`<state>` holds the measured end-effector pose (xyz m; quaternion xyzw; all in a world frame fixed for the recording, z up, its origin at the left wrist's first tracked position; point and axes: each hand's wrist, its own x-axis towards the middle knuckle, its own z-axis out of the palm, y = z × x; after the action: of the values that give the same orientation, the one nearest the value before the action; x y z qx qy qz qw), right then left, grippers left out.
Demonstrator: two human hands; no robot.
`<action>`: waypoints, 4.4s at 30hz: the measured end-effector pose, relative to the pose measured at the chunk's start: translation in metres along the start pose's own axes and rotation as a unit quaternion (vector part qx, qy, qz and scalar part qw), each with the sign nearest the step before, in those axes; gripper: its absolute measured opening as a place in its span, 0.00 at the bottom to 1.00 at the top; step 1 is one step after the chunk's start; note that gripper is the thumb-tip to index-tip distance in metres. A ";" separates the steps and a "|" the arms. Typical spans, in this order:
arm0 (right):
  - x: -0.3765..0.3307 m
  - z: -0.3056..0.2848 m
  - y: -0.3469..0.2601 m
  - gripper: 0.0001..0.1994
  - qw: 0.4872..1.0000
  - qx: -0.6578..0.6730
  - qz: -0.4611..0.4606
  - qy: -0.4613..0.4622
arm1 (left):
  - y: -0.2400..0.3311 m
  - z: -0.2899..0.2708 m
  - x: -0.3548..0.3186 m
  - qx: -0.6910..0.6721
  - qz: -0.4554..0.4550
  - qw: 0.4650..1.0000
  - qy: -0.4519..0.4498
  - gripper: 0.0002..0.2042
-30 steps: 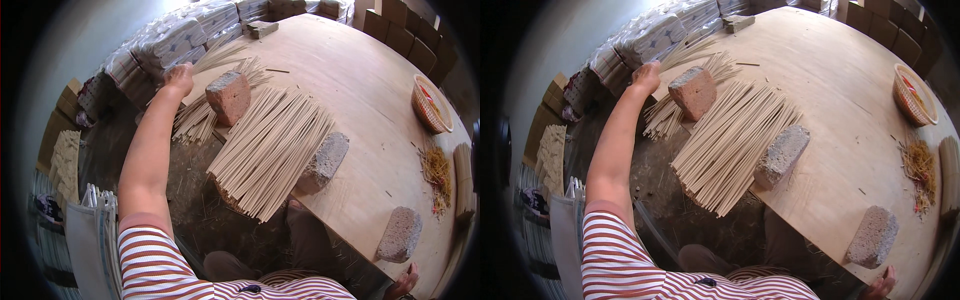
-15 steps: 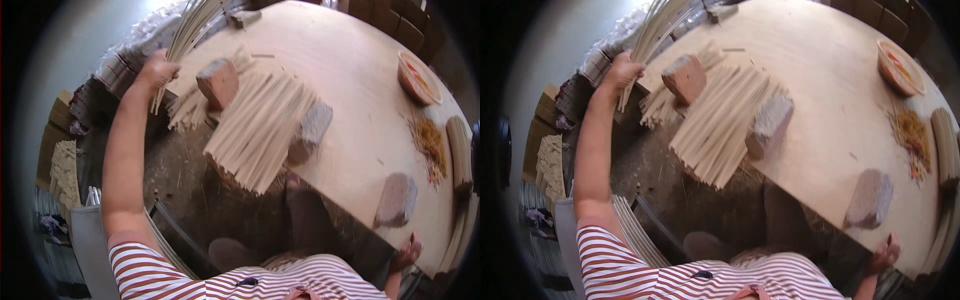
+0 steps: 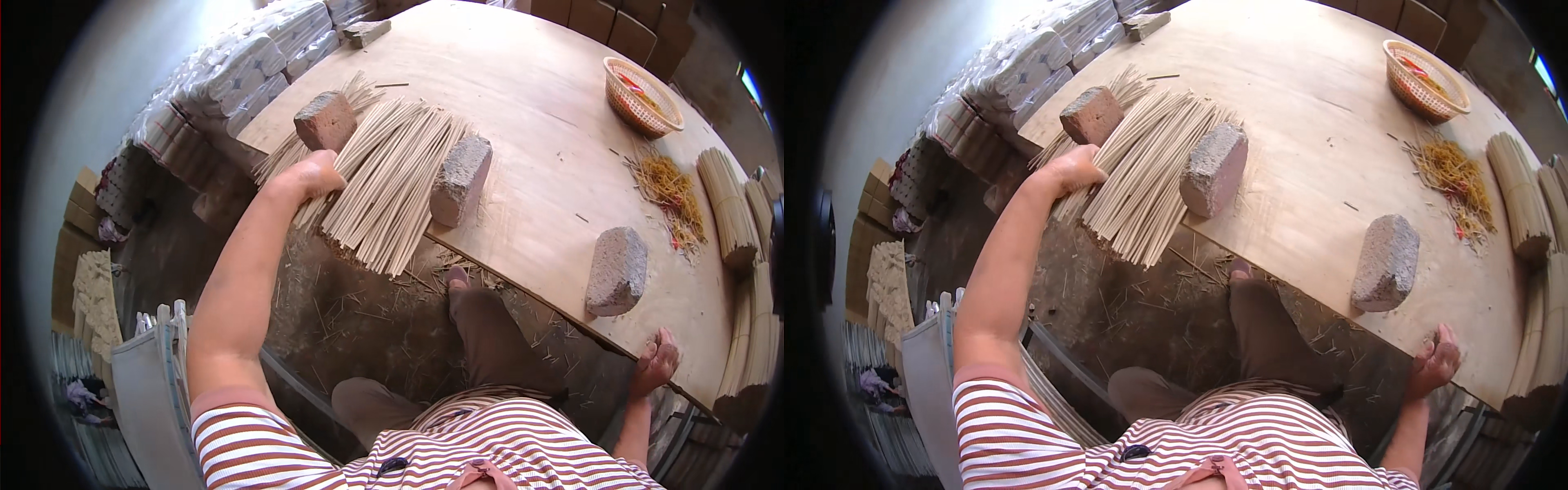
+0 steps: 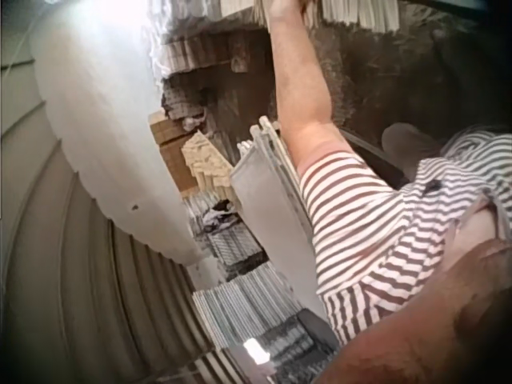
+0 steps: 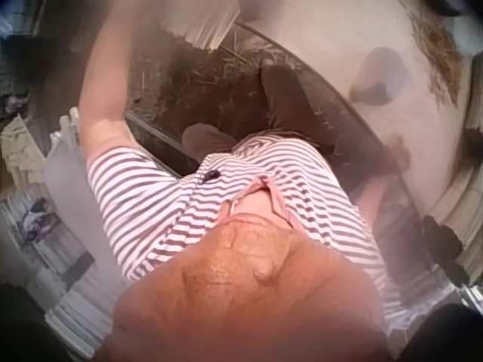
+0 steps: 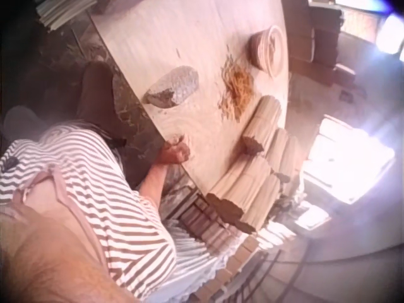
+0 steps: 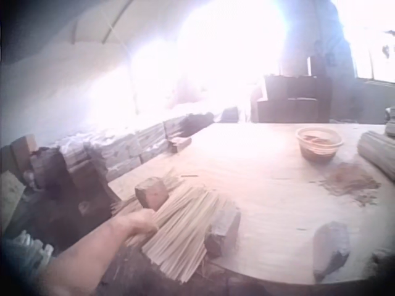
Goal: The person gathers incense sticks from drying trays by hand, transfers and aligns them onto a wooden table between bricks, and removes and stacks the empty trays aside.
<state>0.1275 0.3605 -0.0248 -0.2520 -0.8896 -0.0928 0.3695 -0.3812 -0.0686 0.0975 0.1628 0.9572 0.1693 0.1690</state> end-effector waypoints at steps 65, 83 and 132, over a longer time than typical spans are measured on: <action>-0.083 -0.141 -0.773 0.21 0.444 0.548 -0.663 -0.252 | -0.010 0.219 -0.624 -0.550 -0.221 0.471 0.653 0.25; -0.061 -0.195 -0.638 0.27 0.139 0.727 -0.288 -0.607 | 0.237 0.190 -0.628 -0.185 -0.098 0.381 0.901 0.36; -0.216 -0.420 -0.320 0.21 -0.466 0.663 -0.528 -0.255 | 0.237 0.473 -0.703 -0.095 -0.698 0.237 0.669 0.22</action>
<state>0.3482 -0.1424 0.1275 -0.8080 -0.1255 -0.5024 0.2809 0.4841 0.0101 -0.0429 -0.7590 0.4376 0.1225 -0.4664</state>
